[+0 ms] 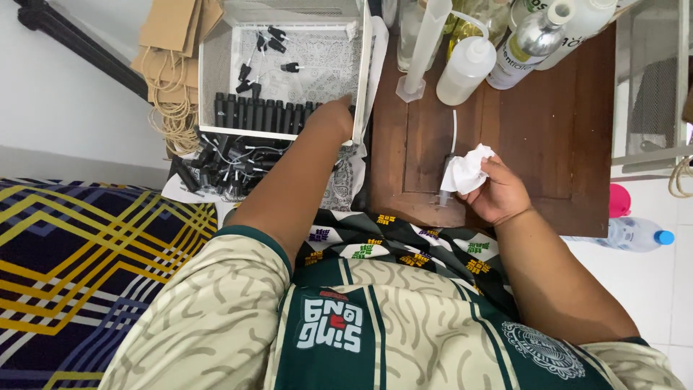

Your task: Wiping perfume nozzles with a cloth and inserting plastic tubes into them for assembly

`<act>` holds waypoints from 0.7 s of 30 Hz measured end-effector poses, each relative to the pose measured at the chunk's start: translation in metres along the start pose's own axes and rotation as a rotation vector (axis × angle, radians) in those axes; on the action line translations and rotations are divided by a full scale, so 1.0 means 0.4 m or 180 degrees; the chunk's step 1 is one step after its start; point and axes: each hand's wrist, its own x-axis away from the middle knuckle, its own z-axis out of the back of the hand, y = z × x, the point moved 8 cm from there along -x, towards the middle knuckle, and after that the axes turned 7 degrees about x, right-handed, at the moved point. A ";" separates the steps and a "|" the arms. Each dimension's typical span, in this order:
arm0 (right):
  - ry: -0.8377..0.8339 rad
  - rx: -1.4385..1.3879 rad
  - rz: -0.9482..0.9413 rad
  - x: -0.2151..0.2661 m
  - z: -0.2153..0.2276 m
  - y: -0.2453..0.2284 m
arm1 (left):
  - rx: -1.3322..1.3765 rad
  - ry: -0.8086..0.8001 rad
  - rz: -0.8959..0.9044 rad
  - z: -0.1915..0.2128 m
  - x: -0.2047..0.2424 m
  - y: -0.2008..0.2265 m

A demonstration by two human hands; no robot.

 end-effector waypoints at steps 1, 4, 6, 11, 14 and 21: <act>0.0036 -0.0014 -0.0015 0.005 -0.005 -0.004 | -0.0311 -0.0006 0.0058 -0.006 -0.009 -0.005; 0.0088 0.0005 -0.0042 0.010 -0.006 -0.009 | -0.0549 0.0089 0.0065 -0.005 -0.005 -0.009; 0.0105 0.0036 -0.0058 0.006 0.001 -0.007 | -0.0478 0.0184 0.0016 -0.007 -0.014 -0.014; 0.0091 0.0116 -0.0047 0.009 -0.018 -0.009 | -0.0213 0.0542 0.0025 -0.037 -0.114 -0.098; 0.0033 0.0038 -0.0159 -0.022 0.040 0.032 | 0.0955 0.1049 -0.0268 0.089 0.022 0.001; 0.0131 0.0272 -0.0087 0.009 -0.013 0.023 | 0.1139 0.2154 -0.0547 0.208 0.281 -0.140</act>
